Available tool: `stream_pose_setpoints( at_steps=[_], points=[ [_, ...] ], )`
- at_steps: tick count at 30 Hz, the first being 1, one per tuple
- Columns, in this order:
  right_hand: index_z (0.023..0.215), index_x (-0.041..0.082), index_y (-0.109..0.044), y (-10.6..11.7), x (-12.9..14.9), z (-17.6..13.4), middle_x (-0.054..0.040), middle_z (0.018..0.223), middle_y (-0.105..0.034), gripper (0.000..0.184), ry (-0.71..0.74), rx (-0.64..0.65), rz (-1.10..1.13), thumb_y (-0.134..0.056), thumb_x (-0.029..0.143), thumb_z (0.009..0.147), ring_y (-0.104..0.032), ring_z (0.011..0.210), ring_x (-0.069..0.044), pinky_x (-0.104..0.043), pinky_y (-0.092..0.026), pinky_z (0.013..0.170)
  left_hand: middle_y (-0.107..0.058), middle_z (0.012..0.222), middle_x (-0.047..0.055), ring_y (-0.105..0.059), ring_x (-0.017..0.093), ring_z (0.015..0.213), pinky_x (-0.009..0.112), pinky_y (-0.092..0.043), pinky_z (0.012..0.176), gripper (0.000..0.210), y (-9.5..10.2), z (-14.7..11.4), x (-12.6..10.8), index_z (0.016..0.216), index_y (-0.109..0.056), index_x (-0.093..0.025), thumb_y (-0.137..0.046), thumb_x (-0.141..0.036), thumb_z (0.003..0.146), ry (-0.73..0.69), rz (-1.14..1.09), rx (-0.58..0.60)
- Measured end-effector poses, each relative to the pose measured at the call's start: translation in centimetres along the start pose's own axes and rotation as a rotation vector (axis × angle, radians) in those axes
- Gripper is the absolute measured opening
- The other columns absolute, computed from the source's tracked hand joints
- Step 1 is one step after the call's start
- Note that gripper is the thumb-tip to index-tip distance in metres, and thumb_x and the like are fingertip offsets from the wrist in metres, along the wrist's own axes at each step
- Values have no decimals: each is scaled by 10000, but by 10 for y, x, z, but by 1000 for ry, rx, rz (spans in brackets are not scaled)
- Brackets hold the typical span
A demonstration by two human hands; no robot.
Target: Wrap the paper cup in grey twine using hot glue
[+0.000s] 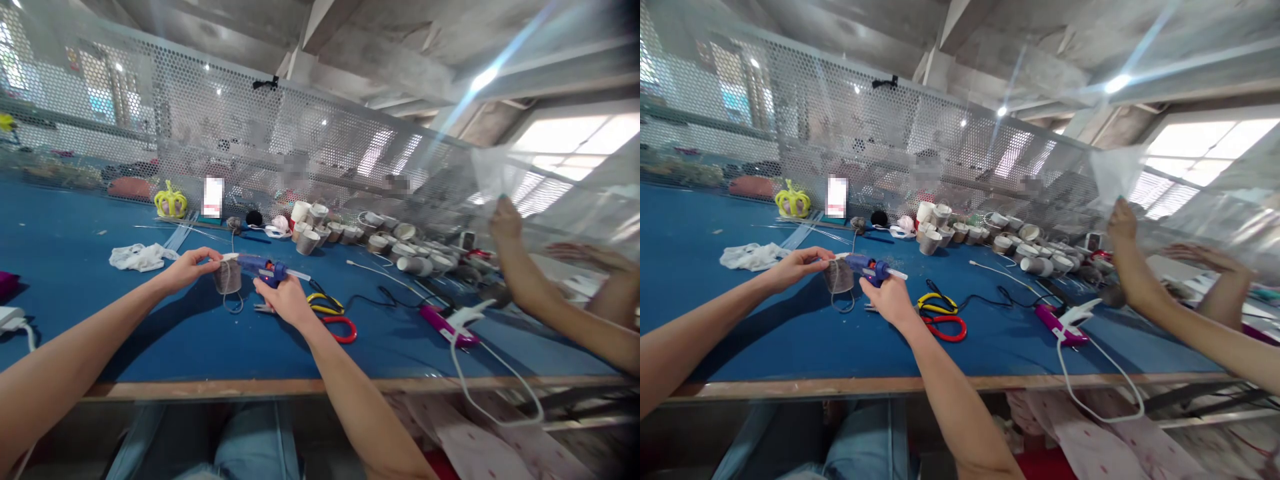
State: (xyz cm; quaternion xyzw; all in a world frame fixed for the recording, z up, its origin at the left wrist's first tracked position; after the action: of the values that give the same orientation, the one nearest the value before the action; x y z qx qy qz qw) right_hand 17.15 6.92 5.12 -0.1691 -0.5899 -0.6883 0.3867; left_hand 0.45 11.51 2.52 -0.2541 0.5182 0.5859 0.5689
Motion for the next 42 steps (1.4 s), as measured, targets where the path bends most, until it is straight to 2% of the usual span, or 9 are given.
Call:
stream_pose_setpoints(
  at_steps=[5, 12, 18, 24, 30, 42],
  points=[
    [531, 177, -513, -6, 2, -2, 21, 352, -455, 261, -14, 47, 35, -476, 336, 735, -459, 348, -110, -240, -429, 471, -582, 936, 67, -511, 200, 930, 351, -342, 884, 238, -1, -1, -4, 748, -552, -158, -558, -390, 694, 0, 8, 0],
    [520, 180, -507, 0, 0, -1, 17, 355, -464, 268, 6, -9, 4, -472, 339, 733, -469, 365, -113, -230, -411, 446, -594, 946, 68, -518, 200, 919, 343, -361, 859, 246, 1, 0, -2, 742, -564, -156, -563, -394, 684, 3, 5, -20],
    [531, 172, -523, -5, 0, -1, 13, 360, -460, 272, -14, 31, 10, -470, 339, 739, -483, 369, -121, -240, -425, 464, -596, 944, 67, -514, 201, 943, 358, -341, 891, 235, 1, 0, -1, 762, -566, -158, -564, -381, 689, 0, 4, -17],
    [496, 176, -506, 4, -5, 1, 8, 357, -467, 291, -26, -19, 6, -475, 337, 736, -460, 357, -111, -236, -415, 453, -595, 947, 67, -514, 205, 954, 361, -350, 884, 243, 1, 1, 1, 754, -561, -162, -561, -397, 692, -4, 7, -4],
    [514, 175, -511, -1, -2, -1, 6, 368, -477, 285, -10, 12, 7, -470, 345, 739, -467, 365, -114, -233, -406, 444, -595, 947, 67, -517, 209, 952, 371, -338, 900, 245, 2, 1, 1, 762, -564, -160, -564, -394, 692, -14, 16, -12],
    [479, 167, -479, 3, 0, 0, 3, 366, -487, 301, 22, -15, 10, -481, 330, 731, -466, 352, -98, -212, -410, 441, -586, 959, 71, -515, 198, 944, 361, -347, 887, 239, 1, 1, 2, 767, -555, -156, -547, -387, 706, -18, 36, 7]
  ],
)
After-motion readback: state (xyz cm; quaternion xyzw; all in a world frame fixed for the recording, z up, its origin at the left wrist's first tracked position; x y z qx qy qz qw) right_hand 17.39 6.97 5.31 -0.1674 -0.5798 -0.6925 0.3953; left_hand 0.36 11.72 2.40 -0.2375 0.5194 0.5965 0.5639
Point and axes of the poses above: each hand's wrist, its own z-axis towards the middle knuckle, its own y-axis out of the back of the hand, x = y × z, the point moved 10 cm from there along z, towards the middle knuckle
